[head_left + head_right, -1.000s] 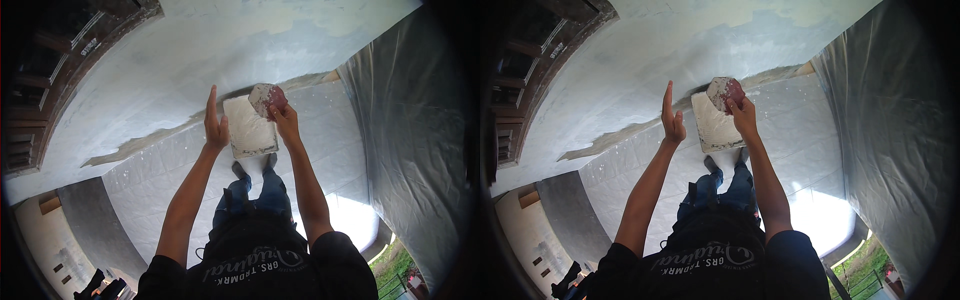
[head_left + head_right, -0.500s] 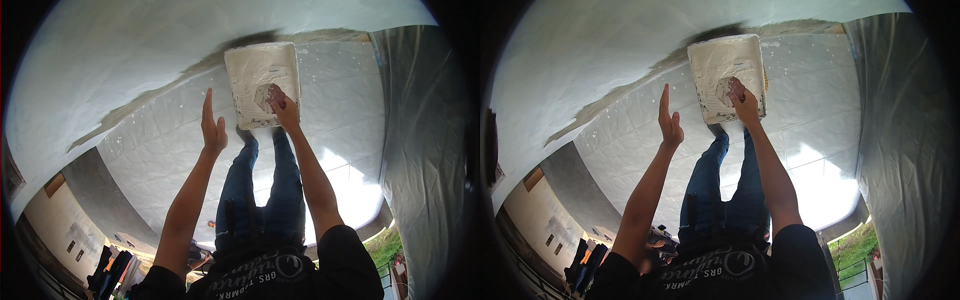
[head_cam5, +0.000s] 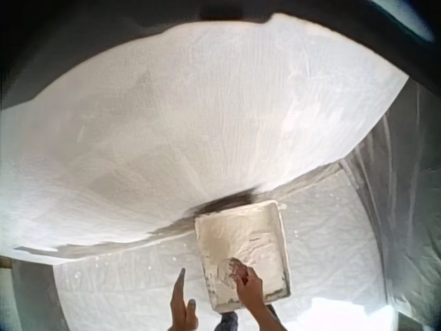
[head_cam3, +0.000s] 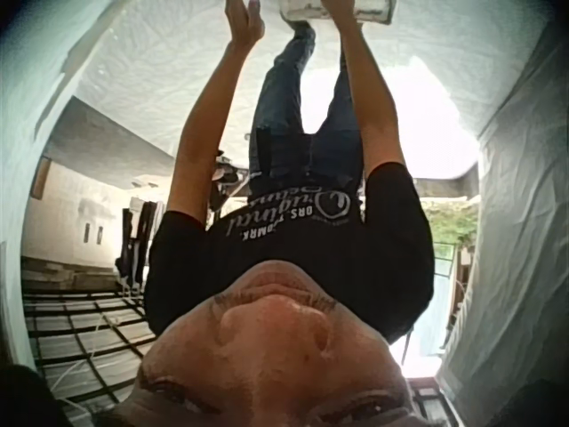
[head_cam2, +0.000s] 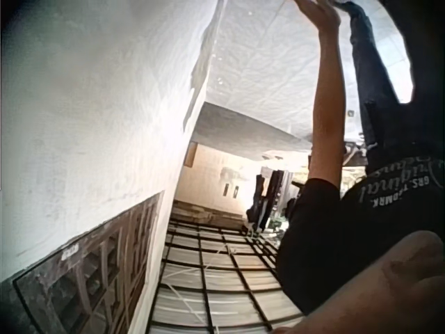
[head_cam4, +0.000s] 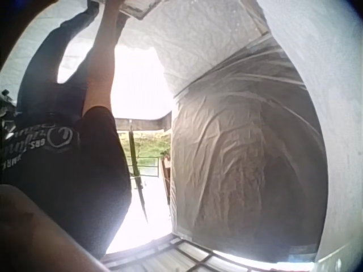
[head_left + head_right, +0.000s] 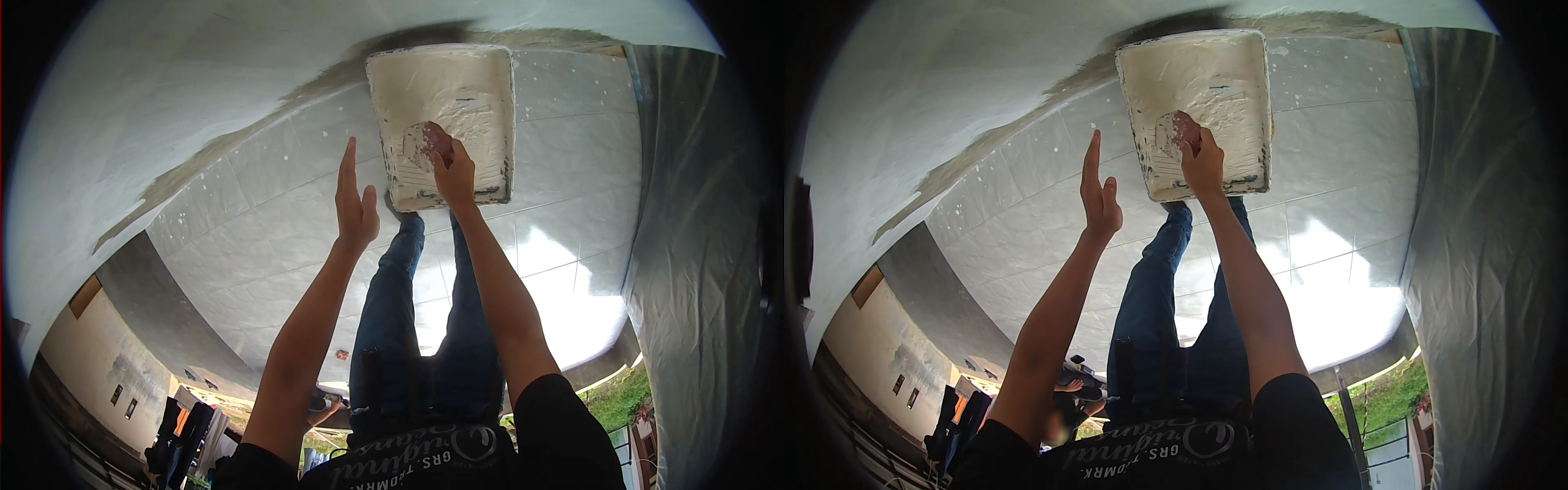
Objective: The person applies white putty to a wall using a putty knife spatula.
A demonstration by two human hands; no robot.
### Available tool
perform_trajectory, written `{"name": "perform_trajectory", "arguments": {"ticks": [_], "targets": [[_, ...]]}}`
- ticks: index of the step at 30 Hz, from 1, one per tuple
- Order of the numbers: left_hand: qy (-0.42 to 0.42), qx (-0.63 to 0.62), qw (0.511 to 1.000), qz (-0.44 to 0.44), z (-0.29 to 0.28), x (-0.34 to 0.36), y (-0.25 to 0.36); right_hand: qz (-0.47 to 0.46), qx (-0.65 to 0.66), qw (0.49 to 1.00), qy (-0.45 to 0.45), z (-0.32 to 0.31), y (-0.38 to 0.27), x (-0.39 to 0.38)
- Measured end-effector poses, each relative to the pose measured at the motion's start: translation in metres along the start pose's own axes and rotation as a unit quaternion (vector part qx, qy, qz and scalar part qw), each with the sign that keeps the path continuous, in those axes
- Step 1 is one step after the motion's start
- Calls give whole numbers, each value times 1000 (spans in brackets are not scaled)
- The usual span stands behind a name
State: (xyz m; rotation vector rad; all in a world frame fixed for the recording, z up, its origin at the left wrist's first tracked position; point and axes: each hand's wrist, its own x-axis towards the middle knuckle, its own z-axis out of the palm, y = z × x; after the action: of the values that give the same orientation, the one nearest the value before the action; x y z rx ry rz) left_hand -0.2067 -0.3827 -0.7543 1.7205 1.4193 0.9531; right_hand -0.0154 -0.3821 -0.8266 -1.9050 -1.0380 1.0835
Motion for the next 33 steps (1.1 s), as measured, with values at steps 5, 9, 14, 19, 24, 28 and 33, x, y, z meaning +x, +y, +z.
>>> {"name": "perform_trajectory", "arguments": {"ticks": [5, 9, 14, 19, 24, 28, 33], "targets": [[-12, 0, 1000, -6, 5, 2, -11, -28, -64, 997, -20, 18, -16, 14], [-18, -11, 1000, -4, 11, 4, -14, -41, -59, 997, -22, 24, -7, 21], [-19, -13, 1000, -8, 9, 3, -18, -27, -48, 998, -34, 33, -3, 19], [-24, -12, 1000, -13, 11, 4, -20, -11, -13, 999, -41, 33, 8, 20], [-27, -9, 999, -19, 10, 2, -21, -10, 0, 998, -68, 28, 3, 22], [-27, -8, 999, -19, 11, -1, -20, -12, -10, 996, -86, 26, 3, 25], [-28, -7, 999, -28, 10, -4, -16, 23, 32, 992, -118, 23, 14, 27]]}}
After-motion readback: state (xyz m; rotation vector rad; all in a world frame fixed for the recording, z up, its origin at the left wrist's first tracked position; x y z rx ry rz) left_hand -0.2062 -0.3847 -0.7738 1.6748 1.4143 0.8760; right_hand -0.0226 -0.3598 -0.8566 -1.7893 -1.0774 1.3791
